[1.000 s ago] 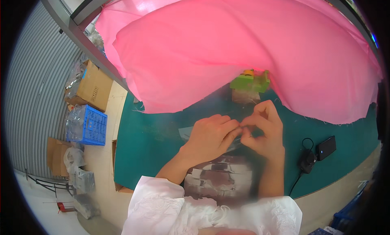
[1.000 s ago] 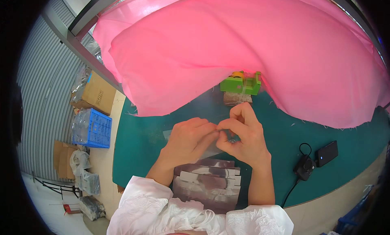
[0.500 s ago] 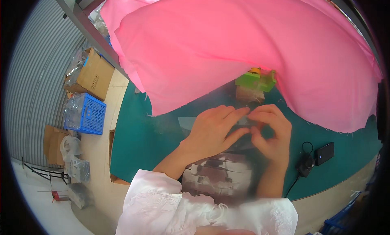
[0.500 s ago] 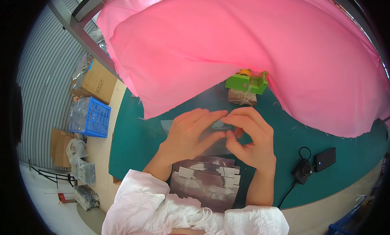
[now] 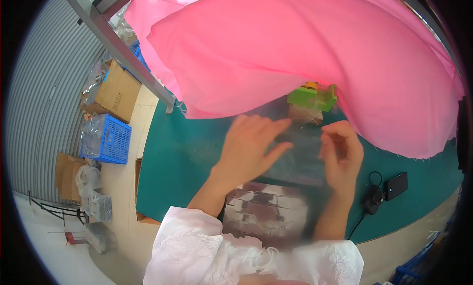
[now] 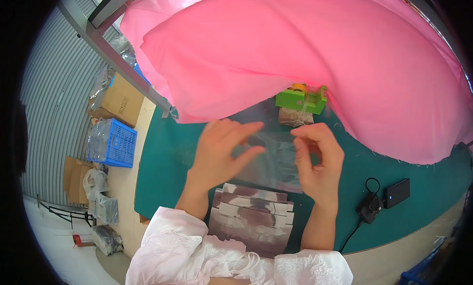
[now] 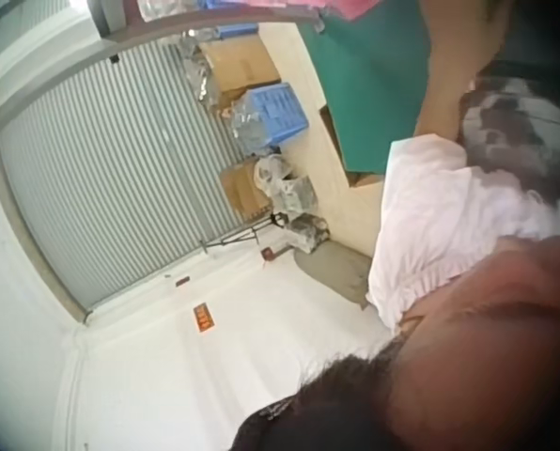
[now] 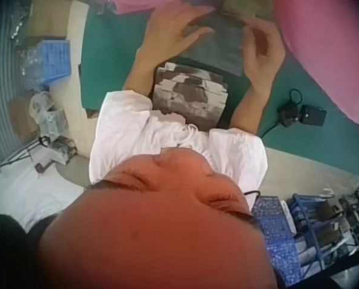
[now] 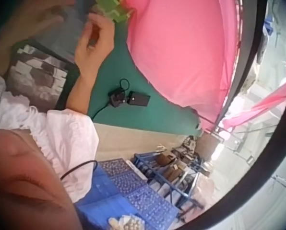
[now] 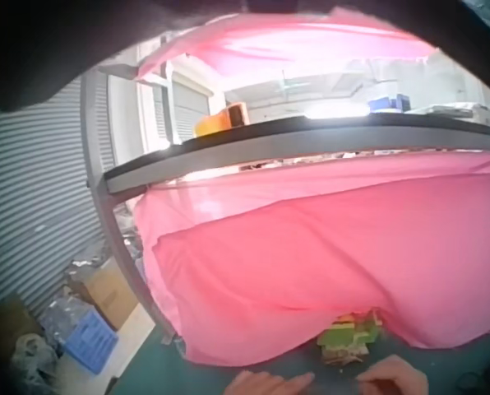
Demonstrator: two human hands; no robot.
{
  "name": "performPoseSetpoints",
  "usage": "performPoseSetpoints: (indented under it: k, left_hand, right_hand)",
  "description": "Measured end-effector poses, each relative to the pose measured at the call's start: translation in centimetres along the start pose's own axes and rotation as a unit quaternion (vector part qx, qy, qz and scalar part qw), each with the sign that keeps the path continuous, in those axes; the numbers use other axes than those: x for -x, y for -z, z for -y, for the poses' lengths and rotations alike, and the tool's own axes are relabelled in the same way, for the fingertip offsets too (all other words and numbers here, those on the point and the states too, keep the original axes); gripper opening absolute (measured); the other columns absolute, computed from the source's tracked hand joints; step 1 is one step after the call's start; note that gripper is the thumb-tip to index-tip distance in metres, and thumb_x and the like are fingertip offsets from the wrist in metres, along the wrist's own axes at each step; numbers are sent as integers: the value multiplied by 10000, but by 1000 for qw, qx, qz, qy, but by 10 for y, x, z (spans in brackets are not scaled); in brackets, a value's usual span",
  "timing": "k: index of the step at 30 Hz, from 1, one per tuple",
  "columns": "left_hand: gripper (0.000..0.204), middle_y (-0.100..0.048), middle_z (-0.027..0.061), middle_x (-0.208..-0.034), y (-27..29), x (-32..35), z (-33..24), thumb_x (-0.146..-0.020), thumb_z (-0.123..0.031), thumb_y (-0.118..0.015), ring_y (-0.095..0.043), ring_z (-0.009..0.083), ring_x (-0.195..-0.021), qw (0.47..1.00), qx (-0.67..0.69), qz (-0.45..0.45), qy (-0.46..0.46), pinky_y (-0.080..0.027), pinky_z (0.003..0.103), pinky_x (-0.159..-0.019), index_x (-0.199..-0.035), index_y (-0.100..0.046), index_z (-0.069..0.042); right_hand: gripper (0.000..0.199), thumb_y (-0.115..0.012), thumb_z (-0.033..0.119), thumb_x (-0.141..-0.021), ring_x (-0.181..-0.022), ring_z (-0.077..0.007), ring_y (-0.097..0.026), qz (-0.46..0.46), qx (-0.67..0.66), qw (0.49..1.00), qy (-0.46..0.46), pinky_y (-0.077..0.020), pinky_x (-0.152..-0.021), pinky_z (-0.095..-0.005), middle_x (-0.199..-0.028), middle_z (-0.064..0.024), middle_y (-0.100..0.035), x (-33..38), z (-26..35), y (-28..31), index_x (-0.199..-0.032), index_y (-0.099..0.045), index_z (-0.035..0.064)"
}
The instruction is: Packaging small items into plastic sleeves/bags at a workstation.
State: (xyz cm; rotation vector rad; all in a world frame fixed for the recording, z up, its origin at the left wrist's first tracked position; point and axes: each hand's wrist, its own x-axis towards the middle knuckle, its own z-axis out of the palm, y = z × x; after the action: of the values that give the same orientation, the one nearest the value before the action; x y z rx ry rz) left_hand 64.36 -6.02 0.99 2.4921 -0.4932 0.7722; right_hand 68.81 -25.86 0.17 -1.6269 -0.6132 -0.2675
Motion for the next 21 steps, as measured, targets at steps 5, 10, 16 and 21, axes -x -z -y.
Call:
performPoseSetpoints:
  k: [5,10,16,21]
  left_hand:
    - [412,-569,21,-726,10,0,19,-681,-83,-748,-541,169,-692,999,40,-5,11,-410,312,-667,-1080,-649,-95]
    - [541,-549,19,-794,0,2,21,-733,64,-660,-551,111,-768,884,428,-76,169,-447,258,-733,-1249,-535,-35]
    - [640,-551,17,-822,-13,-2,10,-757,97,-645,-553,98,-786,874,446,-62,182,-455,248,-737,-1346,-424,-26]
    - [683,-565,27,-840,-23,-2,-1,-751,102,-652,-565,104,-803,865,475,-33,156,-464,251,-740,-1369,-390,-23]
  right_hand:
    - [194,-575,-82,-832,-713,-80,-498,-57,14,998,34,-406,-644,-202,-819,-25,-544,0,-8,17,-1003,-581,10]
    - [201,-570,-56,-851,-746,-76,-489,-84,-70,994,-2,-404,-679,-201,-826,2,-523,0,-10,21,-1039,-570,14]
    - [375,-630,-25,-765,-926,-228,-557,-119,335,921,162,-424,-866,-333,-1029,-77,-587,-10,5,18,-1133,-587,36]
    - [463,-694,74,-729,-1010,-288,-548,31,334,913,230,-419,-891,-391,-1138,-97,-577,-5,21,-9,-1180,-591,51]
